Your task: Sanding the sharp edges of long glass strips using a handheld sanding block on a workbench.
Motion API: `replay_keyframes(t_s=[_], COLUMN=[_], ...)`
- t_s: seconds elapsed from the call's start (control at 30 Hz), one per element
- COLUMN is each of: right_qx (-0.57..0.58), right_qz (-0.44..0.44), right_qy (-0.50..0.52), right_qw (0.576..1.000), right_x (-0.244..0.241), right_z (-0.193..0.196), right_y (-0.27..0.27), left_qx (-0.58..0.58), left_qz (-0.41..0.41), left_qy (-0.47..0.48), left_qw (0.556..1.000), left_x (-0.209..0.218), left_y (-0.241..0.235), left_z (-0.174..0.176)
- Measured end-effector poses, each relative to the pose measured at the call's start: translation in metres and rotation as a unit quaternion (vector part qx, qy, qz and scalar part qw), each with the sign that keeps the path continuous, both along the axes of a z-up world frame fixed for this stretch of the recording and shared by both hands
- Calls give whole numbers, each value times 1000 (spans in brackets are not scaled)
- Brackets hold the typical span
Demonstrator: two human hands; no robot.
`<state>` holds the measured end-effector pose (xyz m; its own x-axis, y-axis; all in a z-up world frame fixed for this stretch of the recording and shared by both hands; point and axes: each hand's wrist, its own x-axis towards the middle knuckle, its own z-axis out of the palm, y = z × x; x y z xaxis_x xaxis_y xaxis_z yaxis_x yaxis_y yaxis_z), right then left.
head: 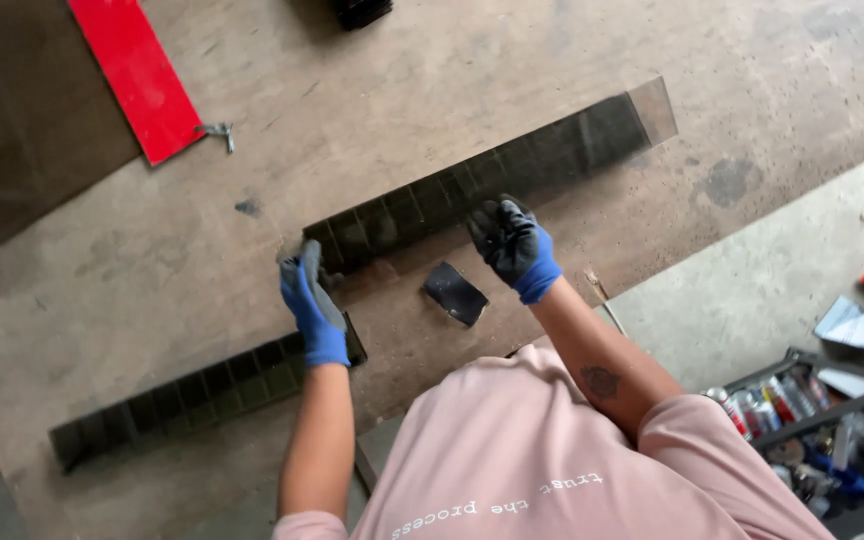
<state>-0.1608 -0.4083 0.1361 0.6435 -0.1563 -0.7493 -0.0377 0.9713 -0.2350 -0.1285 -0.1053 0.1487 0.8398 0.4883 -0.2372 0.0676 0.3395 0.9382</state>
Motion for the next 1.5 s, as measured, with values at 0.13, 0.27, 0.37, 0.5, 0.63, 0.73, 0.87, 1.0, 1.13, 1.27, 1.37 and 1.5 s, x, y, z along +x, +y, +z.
replay_keyframes(t_s=[0.13,0.27,0.37,0.5,0.63,0.73,0.87,1.0,1.13,1.27,1.37,1.5], right_qx=[-22,-60,-75,-87,-191,-408,-660,-760,-718,-609,-515,-574], right_qz=[-54,-67,-53,-23,65,211,516,549,452,468,479,314], right_qy=[-17,-31,-39,-41,-44,-58,-128,-112,-32,-127,-193,-117], right_qw=[998,995,995,995,978,886,530,328,528,628,684,747], right_x=[-19,-28,-26,-32,-72,-100,-99,-61,-46,-73,-113,-141], right_z=[-44,-48,-50,-64,-82,-81,0,-28,-3,-4,2,149], right_y=[-50,-115,-167,-242,-244,-214,-99,0,36,13,-19,-74], left_qx=[0,-144,-109,-297,-137,-117,-38,-123,-145,-149,-159,-15], left_qz=[-175,-226,-310,-434,-323,-336,-399,-386,-505,-552,-560,-503], left_qy=[31,76,55,71,80,87,26,79,41,34,27,-27], left_qw=[984,961,943,847,933,931,916,911,850,819,813,864], left_x=[-34,-36,-47,-32,-16,7,34,16,21,16,19,-3], left_y=[-53,-106,-159,-219,-253,-255,-255,-277,-278,-273,-266,-249], left_z=[45,-16,64,130,123,86,76,173,148,133,102,164])
